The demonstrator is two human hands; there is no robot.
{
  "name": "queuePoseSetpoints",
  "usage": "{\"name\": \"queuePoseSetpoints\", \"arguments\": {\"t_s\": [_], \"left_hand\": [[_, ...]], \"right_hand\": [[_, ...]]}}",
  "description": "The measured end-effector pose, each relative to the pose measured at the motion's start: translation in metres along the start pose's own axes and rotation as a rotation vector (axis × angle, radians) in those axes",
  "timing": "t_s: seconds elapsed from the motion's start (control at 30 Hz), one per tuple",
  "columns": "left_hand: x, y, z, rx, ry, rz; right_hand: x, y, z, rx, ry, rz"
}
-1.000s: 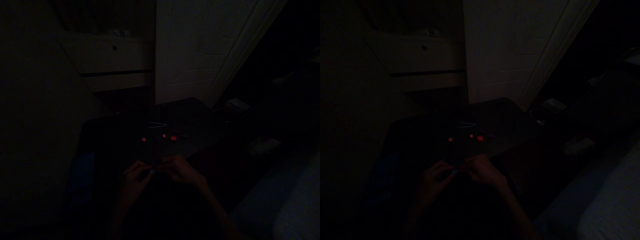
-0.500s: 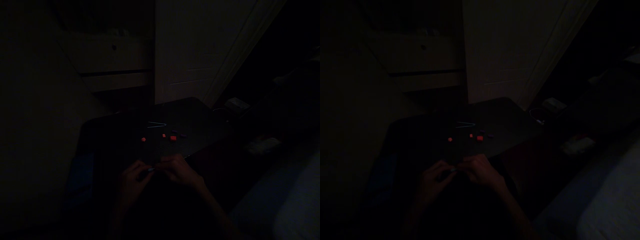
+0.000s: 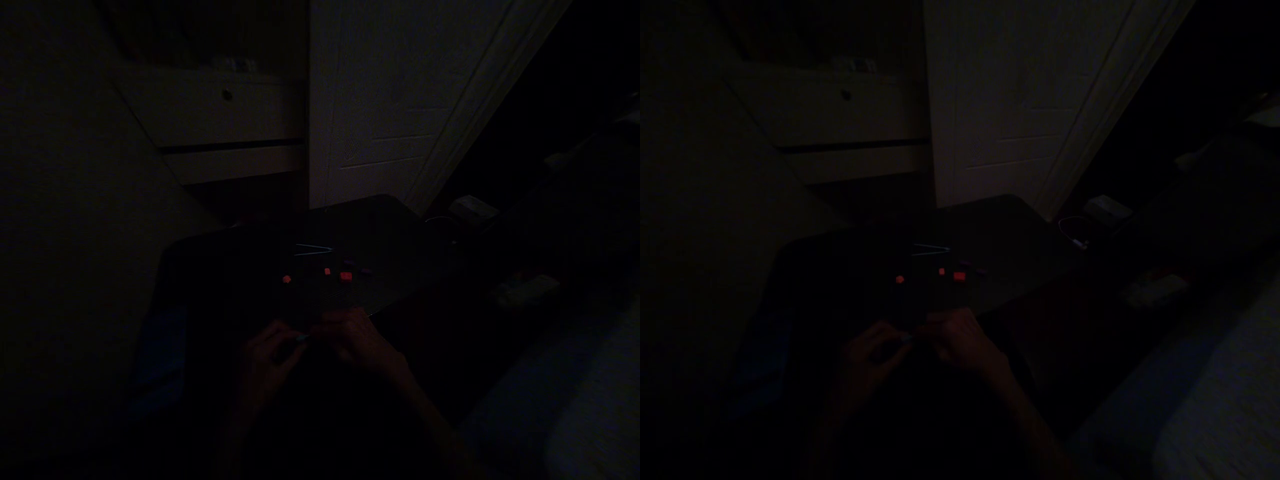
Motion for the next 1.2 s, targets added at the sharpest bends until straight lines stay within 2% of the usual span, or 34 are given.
{"name": "queuePoseSetpoints", "arguments": {"t_s": [0.23,0.47,0.83,1.2], "left_hand": [[0.003,-0.002,-0.002,0.005,0.022,0.016],[0.005,-0.002,-0.002,0.017,0.043,0.007],[0.005,-0.002,-0.002,0.042,0.045,0.041],[0.008,-0.003,-0.004,0.042,0.039,0.058]], "right_hand": [[-0.001,0.003,-0.001,0.045,0.017,0.098],[-0.007,-0.001,-0.001,-0.035,-0.009,0.074],[-0.015,-0.004,-0.004,0.031,0.013,0.238],[-0.019,-0.012,-0.003,-0.049,-0.078,0.170]]}}
Point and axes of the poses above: each hand's wrist, its own z-axis towards the middle knuckle, its own y-axis out of the back of the hand, x = y × z, the point moved 5 cm from there along z, towards the middle knuckle, and after that the axes turned 4 degrees about -z, right-handed, at the moved point
